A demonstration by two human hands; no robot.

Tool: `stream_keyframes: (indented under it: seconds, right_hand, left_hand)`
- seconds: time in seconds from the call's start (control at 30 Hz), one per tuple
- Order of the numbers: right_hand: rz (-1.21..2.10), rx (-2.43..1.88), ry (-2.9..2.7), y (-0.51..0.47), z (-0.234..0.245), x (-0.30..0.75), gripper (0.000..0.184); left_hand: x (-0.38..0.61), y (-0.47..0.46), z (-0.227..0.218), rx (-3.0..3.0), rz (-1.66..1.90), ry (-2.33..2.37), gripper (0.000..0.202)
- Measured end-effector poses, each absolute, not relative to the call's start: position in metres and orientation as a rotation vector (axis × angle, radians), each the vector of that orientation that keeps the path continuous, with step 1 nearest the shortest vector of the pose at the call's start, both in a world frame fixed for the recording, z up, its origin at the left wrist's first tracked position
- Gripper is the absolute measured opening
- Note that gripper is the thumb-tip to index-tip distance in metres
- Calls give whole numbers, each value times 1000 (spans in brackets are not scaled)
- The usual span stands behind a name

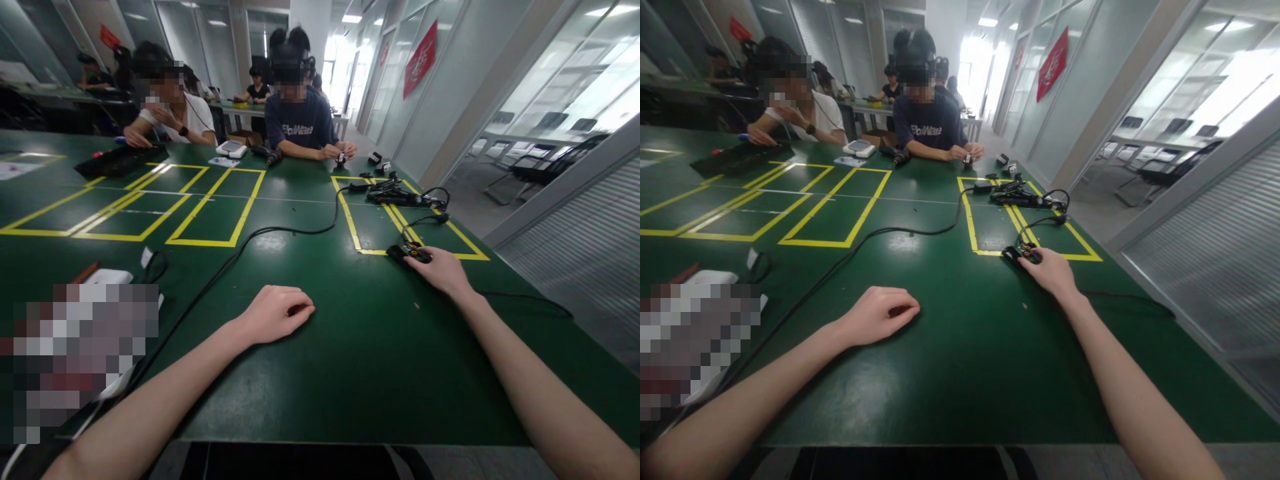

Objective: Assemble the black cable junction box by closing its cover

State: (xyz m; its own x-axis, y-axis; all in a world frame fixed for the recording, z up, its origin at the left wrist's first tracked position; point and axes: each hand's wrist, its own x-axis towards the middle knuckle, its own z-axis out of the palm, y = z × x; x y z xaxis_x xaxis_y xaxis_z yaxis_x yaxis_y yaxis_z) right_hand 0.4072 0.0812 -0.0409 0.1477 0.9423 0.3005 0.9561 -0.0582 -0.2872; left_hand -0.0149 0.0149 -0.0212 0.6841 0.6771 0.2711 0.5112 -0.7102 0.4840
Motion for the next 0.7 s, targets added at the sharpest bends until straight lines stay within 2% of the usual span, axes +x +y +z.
stream_keyframes:
  seconds: [0.07,0.2,0.4,0.5,0.63,0.7]
  right_hand:
    - [23,-1956,-1882,76,-37,385,45]
    - [254,-1551,-2175,57,-26,340,35]
    - [675,-889,-2518,7,-13,272,28]
    - [695,-797,-2562,-8,-14,255,30]
    - [640,-822,-2560,-10,-18,254,32]
    - [587,-820,-2534,-9,-18,256,32]
  left_hand:
    - [-15,15,-21,2529,629,933,19]
    - [-15,13,-19,2537,732,924,21]
    - [-14,8,-14,2578,836,783,44]
    - [-12,3,-12,2594,778,679,53]
    - [-9,-2,-10,2607,640,729,38]
    - [-8,-2,-10,2612,601,758,43]
